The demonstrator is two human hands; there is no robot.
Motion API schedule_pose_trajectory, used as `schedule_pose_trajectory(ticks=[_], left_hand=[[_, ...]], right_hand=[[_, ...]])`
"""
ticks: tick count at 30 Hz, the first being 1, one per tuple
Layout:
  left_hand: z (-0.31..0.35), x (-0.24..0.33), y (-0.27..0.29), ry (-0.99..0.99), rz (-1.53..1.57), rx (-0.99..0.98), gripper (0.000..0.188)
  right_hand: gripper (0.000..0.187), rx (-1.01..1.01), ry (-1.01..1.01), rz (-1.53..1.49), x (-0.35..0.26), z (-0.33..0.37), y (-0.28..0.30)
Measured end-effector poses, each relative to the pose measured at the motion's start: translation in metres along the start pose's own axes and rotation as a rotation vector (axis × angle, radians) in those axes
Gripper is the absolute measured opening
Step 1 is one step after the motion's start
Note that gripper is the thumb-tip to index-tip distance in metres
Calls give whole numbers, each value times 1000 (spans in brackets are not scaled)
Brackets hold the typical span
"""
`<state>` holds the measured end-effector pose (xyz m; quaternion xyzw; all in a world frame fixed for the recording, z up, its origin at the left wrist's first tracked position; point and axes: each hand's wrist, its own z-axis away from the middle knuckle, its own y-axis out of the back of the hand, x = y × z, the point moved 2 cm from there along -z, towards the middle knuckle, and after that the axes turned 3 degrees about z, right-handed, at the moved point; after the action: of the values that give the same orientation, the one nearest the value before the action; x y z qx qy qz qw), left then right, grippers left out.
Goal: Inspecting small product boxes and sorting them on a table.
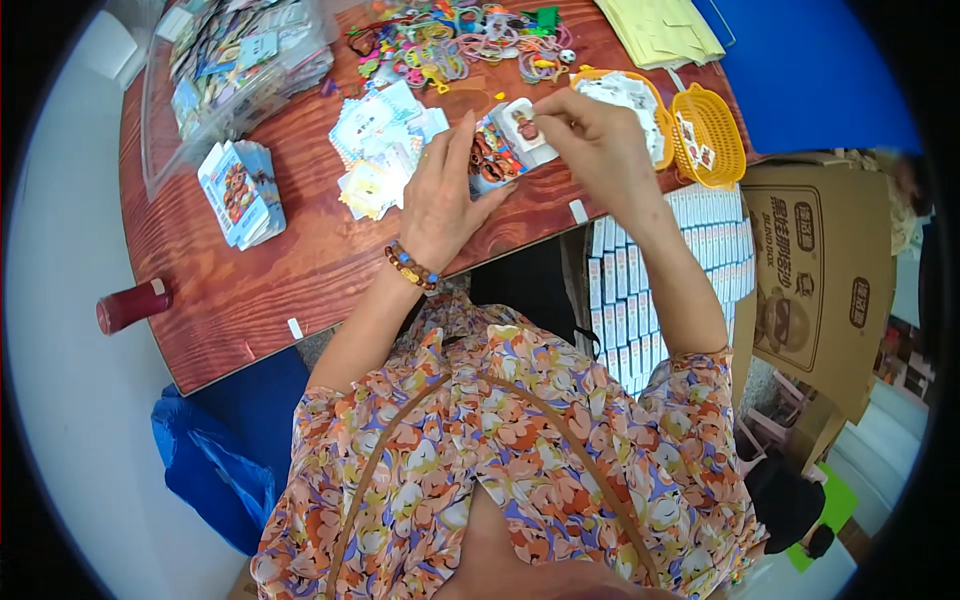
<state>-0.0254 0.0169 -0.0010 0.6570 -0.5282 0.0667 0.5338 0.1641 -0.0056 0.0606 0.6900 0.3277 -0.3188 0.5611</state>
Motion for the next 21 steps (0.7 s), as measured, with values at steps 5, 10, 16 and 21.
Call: schedule_pose_trajectory(ticks=[5, 10, 16, 21], left_hand=[[12, -13, 12, 54, -56, 30, 87], [20, -19, 26, 114, -94, 38, 87], [36, -33, 46, 223, -112, 75, 84], [50, -34, 54, 300, -91, 111, 83]], right_hand=[[23, -197, 127, 316, -15, 0, -32], [26, -361, 137, 174, -13, -7, -44], [27, -5, 28, 231, 55, -96, -40], [25, 71, 169, 691, 68, -140, -64]])
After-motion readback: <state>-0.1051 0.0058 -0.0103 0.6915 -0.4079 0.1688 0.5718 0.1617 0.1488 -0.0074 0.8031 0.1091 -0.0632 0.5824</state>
